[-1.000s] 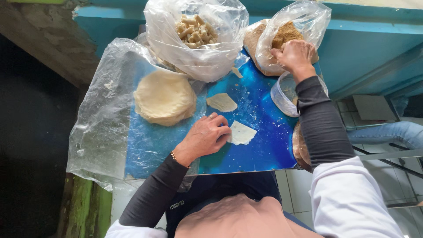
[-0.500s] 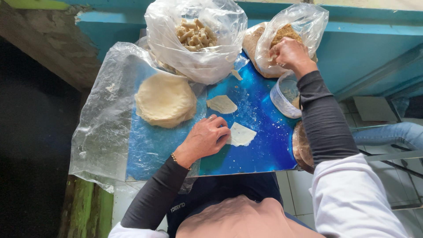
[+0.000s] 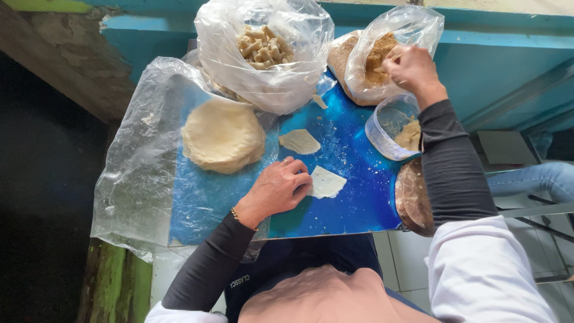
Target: The person takes small square dough pieces, spoons brown filling onto them, and folds them closed by hand, adding each to a pile of finished pieces. They then stretch and shape larger round dough skins by hand and lay them on a round wooden board, repeating the folding and shaping cycle.
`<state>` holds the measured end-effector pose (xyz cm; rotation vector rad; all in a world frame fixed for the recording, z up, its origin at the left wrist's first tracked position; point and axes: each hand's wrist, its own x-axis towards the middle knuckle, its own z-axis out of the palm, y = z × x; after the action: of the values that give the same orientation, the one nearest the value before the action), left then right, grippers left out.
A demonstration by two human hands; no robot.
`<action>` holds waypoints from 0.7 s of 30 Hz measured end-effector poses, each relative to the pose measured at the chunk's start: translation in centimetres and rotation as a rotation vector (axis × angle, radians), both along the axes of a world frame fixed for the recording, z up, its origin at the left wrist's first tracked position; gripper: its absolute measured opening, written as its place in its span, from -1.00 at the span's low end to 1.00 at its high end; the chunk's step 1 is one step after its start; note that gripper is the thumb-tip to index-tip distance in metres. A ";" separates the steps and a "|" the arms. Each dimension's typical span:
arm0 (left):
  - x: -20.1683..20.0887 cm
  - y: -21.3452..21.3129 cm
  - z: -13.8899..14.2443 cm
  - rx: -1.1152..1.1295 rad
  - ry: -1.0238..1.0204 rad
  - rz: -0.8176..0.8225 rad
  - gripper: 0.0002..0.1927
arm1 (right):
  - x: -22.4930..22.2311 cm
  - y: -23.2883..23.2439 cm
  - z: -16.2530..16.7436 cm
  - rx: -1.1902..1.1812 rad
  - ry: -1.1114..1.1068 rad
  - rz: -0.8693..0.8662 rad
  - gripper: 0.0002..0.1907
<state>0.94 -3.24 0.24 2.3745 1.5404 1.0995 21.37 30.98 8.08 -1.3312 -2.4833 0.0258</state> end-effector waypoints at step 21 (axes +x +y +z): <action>0.0 0.0 -0.1 0.001 0.008 0.004 -0.95 | 1.4 -0.3 -0.1 -0.513 0.774 0.071 -0.84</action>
<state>0.94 -3.28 0.16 2.3805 1.5478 1.0937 22.77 30.63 7.94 -1.0948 -1.8900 1.0416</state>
